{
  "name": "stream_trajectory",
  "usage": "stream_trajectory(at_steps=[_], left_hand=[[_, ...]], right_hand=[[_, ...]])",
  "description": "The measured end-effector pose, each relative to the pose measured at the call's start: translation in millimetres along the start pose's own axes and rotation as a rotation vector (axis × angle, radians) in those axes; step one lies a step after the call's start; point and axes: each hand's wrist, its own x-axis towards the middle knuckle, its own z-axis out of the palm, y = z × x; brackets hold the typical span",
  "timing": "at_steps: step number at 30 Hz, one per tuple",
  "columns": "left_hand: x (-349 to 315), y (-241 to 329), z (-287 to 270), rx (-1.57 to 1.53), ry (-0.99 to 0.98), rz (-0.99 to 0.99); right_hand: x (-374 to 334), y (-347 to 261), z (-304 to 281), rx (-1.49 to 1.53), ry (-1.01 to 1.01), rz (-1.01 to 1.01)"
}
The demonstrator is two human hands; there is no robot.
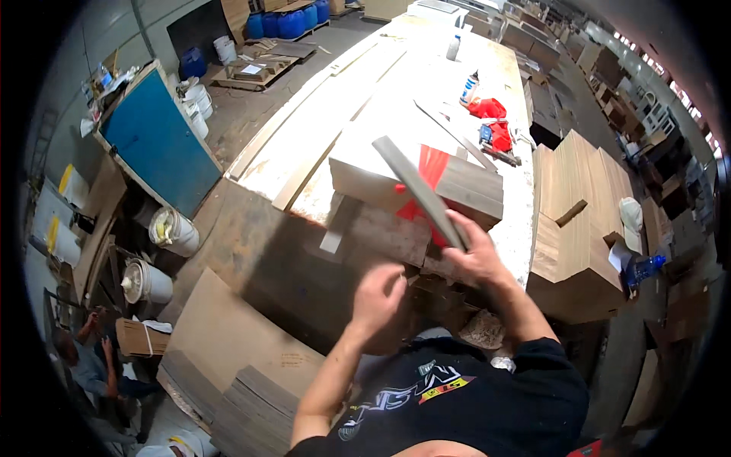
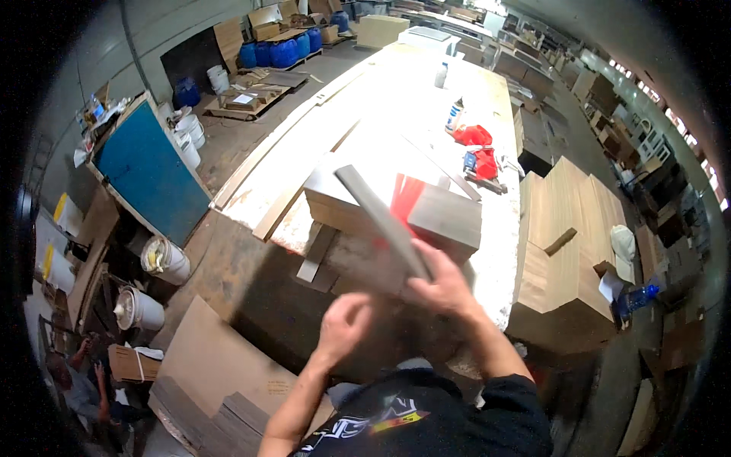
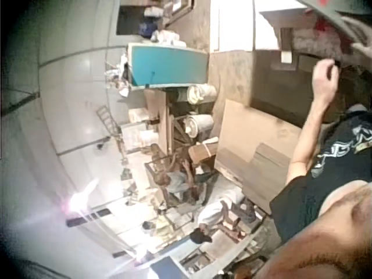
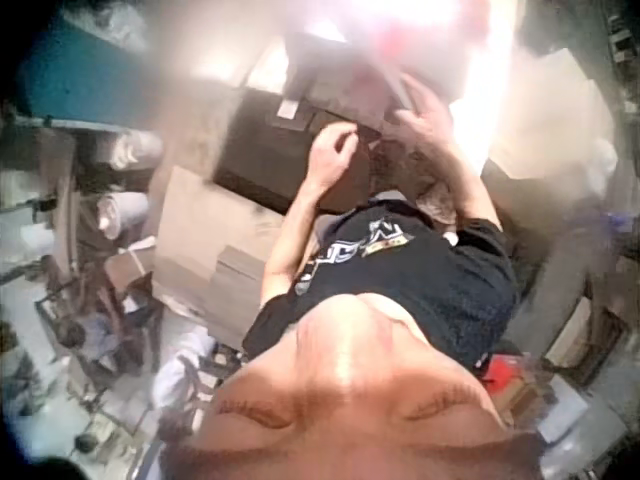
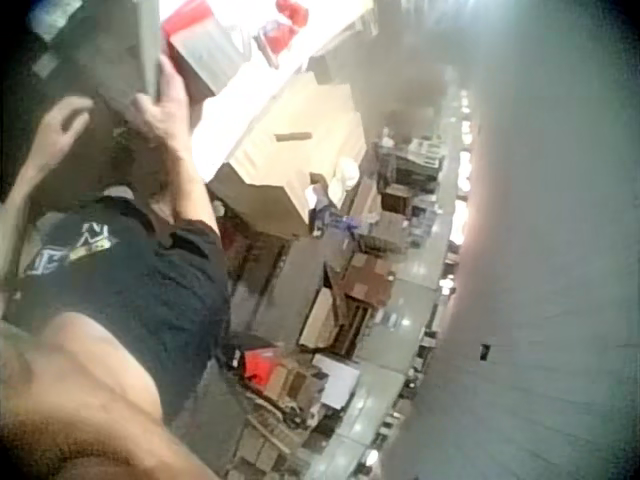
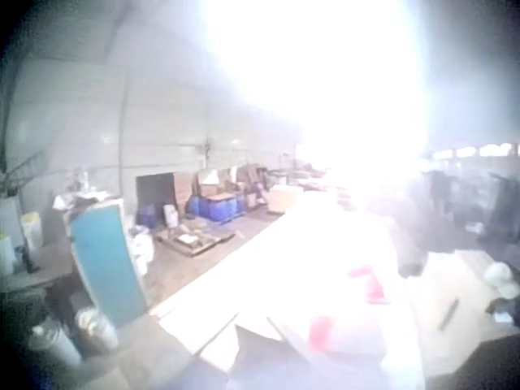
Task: The person wraps a red strap around a stack of wood planks on a workbench and ties it into a knot, then places additional wooden strips across the top of the bound stack.
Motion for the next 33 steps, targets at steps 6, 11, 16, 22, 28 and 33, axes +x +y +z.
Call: stream_trajectory(at_steps=[6,11,16,22,28,33], left_hand=[[179.2,2.6,76.0,0.475,0.064,0.093],[259.5,-4.7,139.3,1.000,-0.153,-0.242],[298.4,-7.7,139.7,0.857,-0.204,-0.544],[305.2,2.9,146.8,0.922,-0.277,-0.427],[273.1,-18.6,168.7,1.242,-0.245,-0.001],[278.2,-20.9,164.0,0.945,-0.073,-0.127]], right_hand=[[-4.3,106.6,-128.1,-0.154,0.107,0.095],[4.3,158.1,-174.2,-0.330,0.002,0.115],[26.5,185.5,-198.3,-0.352,-0.112,0.092],[54.7,201.4,-221.4,-0.316,-0.171,0.024],[65.5,203.1,-232.7,-0.372,-0.235,-0.004],[75.4,203.8,-240.7,-0.370,-0.261,-0.004]])
